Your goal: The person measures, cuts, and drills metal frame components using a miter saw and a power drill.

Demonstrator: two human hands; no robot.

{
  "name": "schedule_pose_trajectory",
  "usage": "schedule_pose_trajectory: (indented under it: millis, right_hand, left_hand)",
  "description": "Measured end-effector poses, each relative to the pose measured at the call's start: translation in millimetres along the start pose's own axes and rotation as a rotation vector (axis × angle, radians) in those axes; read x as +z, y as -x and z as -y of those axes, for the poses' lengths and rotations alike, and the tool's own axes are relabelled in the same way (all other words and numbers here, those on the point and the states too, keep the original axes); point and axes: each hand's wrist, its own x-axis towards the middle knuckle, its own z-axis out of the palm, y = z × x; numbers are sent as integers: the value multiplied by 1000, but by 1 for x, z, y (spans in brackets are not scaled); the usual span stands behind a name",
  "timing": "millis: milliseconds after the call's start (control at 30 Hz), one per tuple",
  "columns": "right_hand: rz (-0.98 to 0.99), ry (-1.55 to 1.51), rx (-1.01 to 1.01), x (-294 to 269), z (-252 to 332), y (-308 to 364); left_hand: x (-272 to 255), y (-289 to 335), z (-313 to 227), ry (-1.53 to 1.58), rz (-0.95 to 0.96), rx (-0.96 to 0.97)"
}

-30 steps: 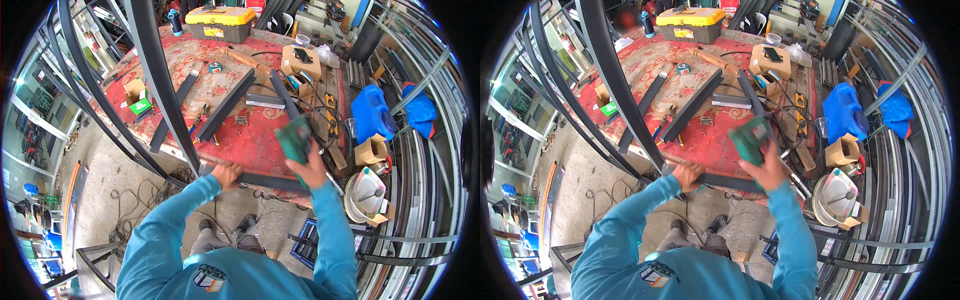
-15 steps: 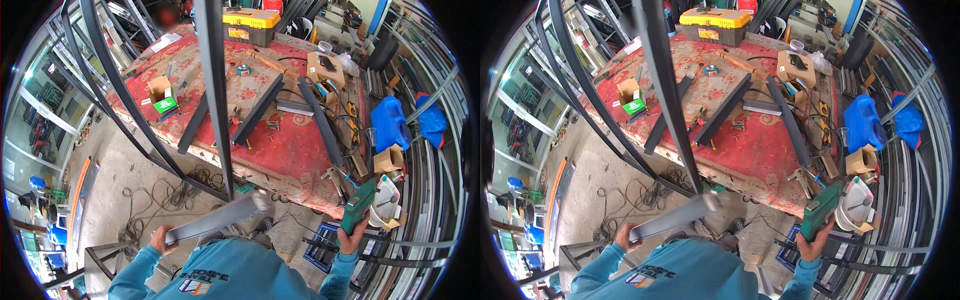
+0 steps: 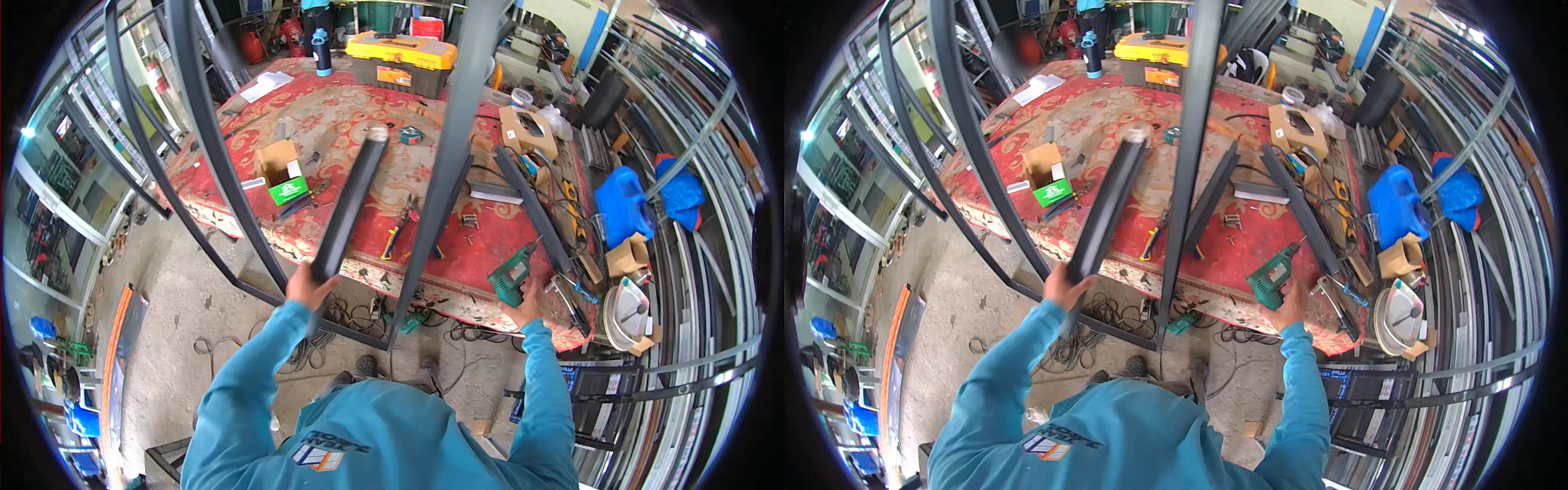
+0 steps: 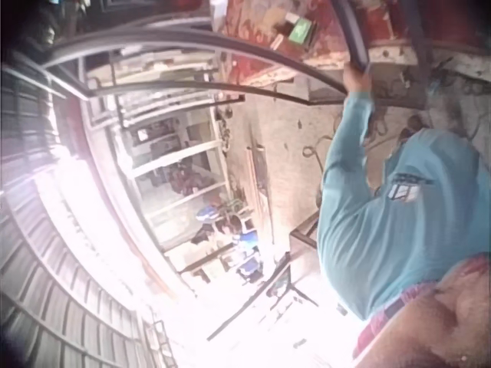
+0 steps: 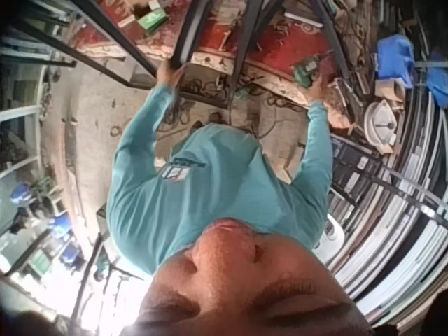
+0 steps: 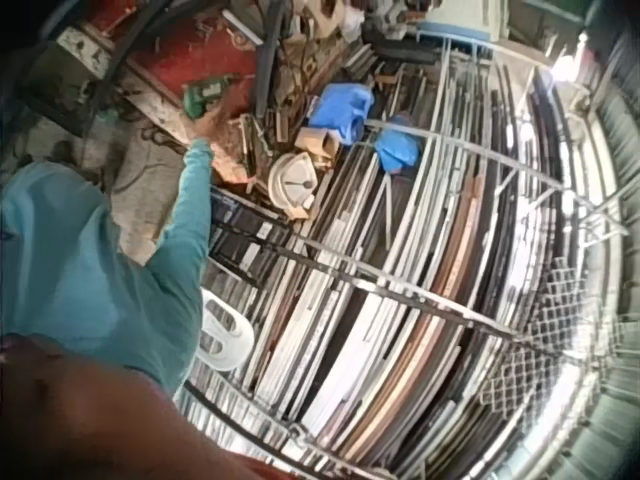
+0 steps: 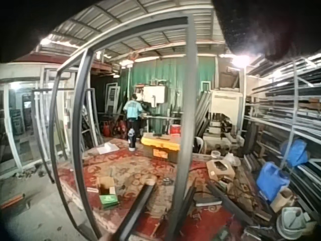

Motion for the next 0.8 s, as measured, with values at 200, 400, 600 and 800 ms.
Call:
schedule_pose_trajectory:
  millis: [200, 400, 600, 800]
  right_hand:
    - [184, 81, 116, 43, 26, -58]
    - [292, -155, 167, 60, 33, -72]
    - [242, -210, 11, 72, 29, -73]
    - [275, -231, 40, 62, 17, -88]
  left_hand:
    - [78, -95, -32, -91, -150, 30]
    - [115, -123, -37, -359, -131, -117]
    - [149, -151, -19, -660, -306, -95]
    - [114, -124, -27, -115, -311, 164]
